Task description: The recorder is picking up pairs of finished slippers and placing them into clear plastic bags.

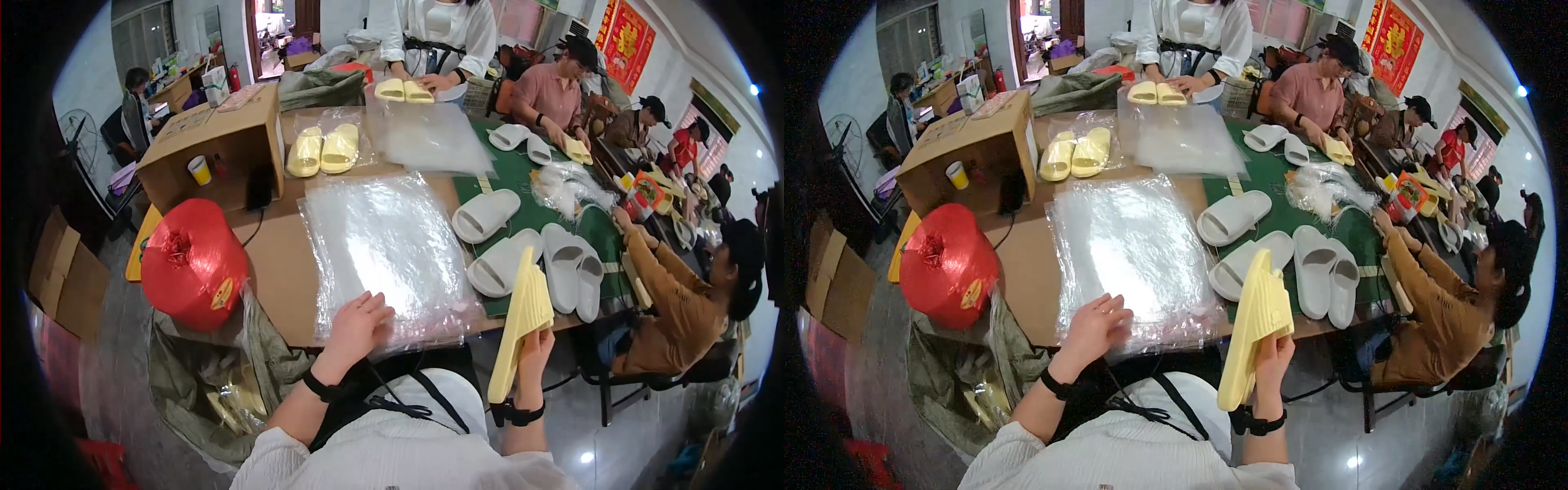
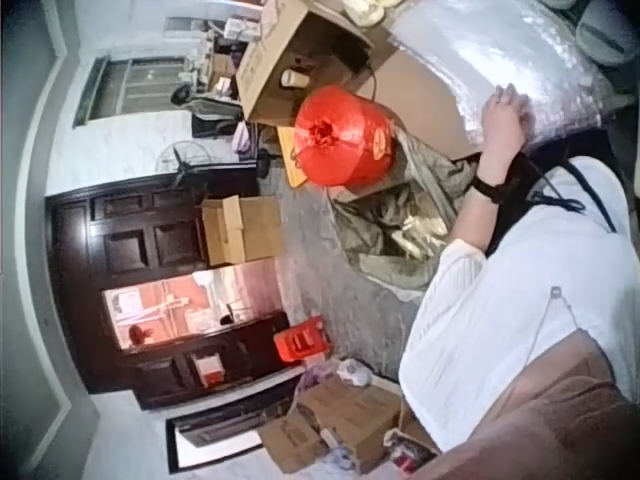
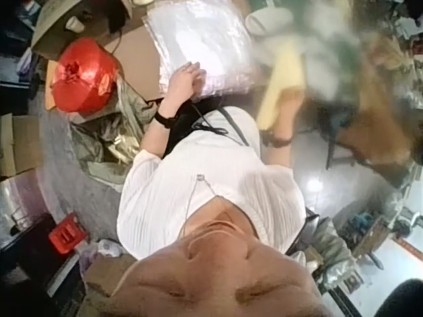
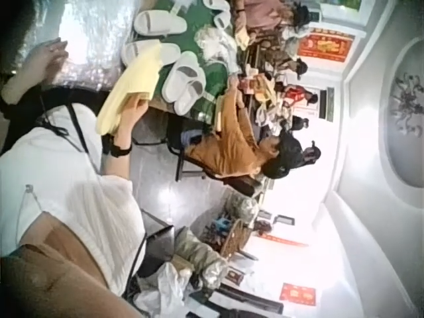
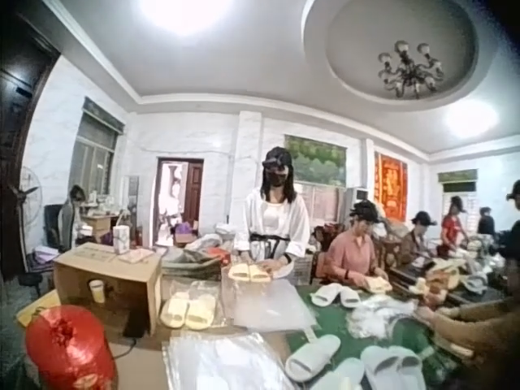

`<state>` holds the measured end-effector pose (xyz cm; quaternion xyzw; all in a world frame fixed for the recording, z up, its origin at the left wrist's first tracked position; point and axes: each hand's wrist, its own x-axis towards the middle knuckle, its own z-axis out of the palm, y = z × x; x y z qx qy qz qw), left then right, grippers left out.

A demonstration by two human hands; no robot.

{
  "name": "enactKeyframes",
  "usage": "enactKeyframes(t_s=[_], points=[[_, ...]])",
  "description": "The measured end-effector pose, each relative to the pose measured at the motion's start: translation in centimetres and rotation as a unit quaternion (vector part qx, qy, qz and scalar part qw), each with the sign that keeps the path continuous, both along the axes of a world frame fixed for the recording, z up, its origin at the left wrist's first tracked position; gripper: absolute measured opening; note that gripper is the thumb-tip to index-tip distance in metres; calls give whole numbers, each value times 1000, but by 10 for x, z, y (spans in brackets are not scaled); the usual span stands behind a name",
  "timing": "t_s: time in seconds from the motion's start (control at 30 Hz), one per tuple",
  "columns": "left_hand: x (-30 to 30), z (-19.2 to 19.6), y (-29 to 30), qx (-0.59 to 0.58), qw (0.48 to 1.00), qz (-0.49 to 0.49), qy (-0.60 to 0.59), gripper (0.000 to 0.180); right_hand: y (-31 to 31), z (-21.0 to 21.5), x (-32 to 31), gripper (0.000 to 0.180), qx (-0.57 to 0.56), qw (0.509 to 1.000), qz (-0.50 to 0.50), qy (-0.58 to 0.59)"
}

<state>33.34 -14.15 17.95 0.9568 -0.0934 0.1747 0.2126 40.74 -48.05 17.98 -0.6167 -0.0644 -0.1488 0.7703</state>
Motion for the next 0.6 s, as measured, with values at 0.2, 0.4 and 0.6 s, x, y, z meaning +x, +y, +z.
enactKeyframes(t_s=[0.2,0.4,0.6], points=[[3,17,-14,-139,988,66,-18,14,-9,-1,-5,26,29,999,-3,31],[8,12,-13,-213,968,132,-1,19,20,7,-24,26,-15,998,16,-52],[9,15,-10,-327,938,117,0,16,25,46,-39,28,-310,935,63,-160]])
